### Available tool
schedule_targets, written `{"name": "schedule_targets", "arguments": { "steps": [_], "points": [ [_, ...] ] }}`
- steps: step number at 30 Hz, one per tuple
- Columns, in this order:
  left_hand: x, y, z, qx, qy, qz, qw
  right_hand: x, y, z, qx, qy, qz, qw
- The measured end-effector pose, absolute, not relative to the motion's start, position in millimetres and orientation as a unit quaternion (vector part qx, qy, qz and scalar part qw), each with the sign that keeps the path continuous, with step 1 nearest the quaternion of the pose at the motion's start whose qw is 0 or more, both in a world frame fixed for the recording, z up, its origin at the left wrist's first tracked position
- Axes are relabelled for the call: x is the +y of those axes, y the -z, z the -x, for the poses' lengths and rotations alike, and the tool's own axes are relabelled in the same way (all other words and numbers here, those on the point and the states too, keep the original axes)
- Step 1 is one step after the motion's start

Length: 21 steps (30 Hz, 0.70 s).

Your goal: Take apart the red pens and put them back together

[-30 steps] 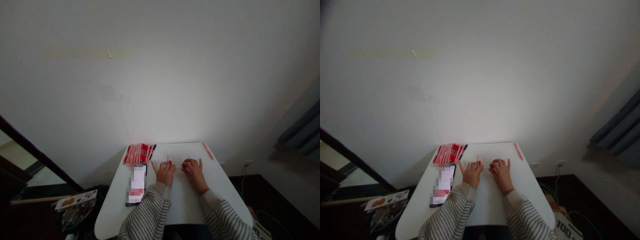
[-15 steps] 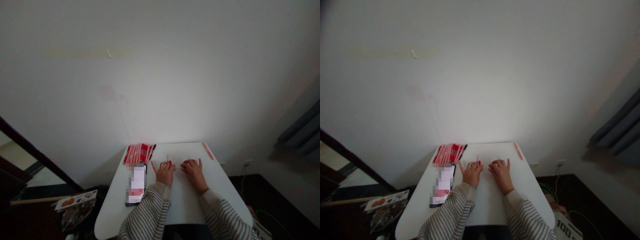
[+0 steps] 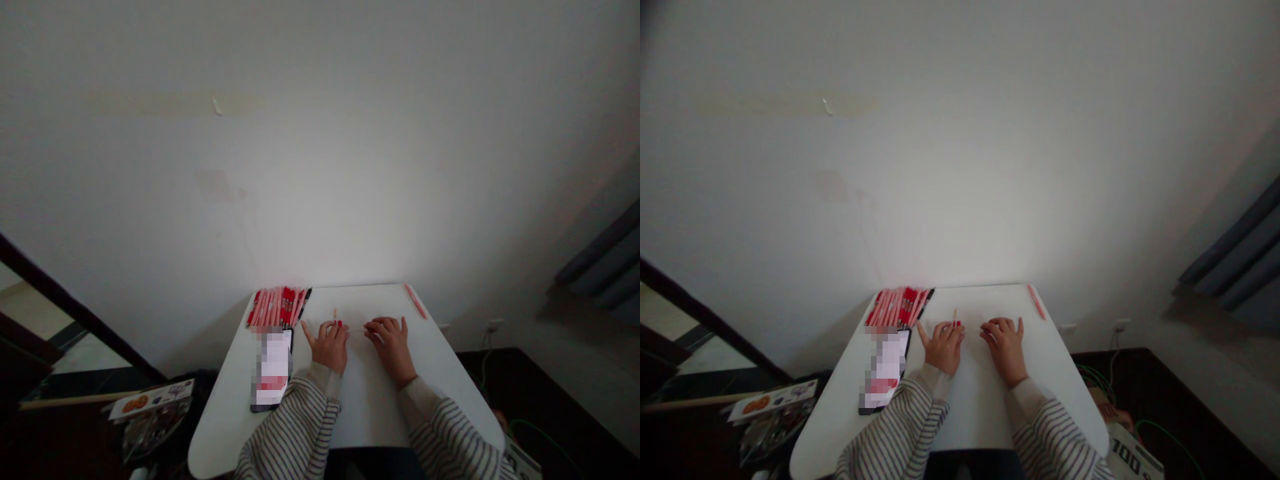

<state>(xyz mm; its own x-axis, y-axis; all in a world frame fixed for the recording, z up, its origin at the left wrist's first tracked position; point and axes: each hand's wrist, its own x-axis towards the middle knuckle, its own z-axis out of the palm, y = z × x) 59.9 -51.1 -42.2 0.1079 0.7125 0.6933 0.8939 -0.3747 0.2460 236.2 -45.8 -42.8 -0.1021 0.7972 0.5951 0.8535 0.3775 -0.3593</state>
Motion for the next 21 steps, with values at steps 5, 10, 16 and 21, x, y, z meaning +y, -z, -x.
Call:
{"name": "schedule_targets", "arguments": {
  "steps": [5, 10, 16, 21],
  "points": [
    [-52.1, 38.7, -61.7, -0.563, 0.367, 0.733, 0.105, -44.0, 46.0, -237.7, -0.718, 0.027, 0.573, 0.393],
    [-52.1, 34.4, -69.0, -0.591, 0.366, 0.715, 0.069, -45.3, 45.1, -236.8, -0.691, 0.039, 0.593, 0.411],
    [-49.8, 29.4, -85.9, -0.646, 0.355, 0.669, 0.093, -46.4, 43.8, -236.0, -0.679, 0.034, 0.603, 0.417],
    [-42.1, 30.8, -93.6, -0.678, 0.337, 0.647, 0.091, -46.5, 43.2, -235.8, -0.669, 0.032, 0.614, 0.417]
  ]
}}
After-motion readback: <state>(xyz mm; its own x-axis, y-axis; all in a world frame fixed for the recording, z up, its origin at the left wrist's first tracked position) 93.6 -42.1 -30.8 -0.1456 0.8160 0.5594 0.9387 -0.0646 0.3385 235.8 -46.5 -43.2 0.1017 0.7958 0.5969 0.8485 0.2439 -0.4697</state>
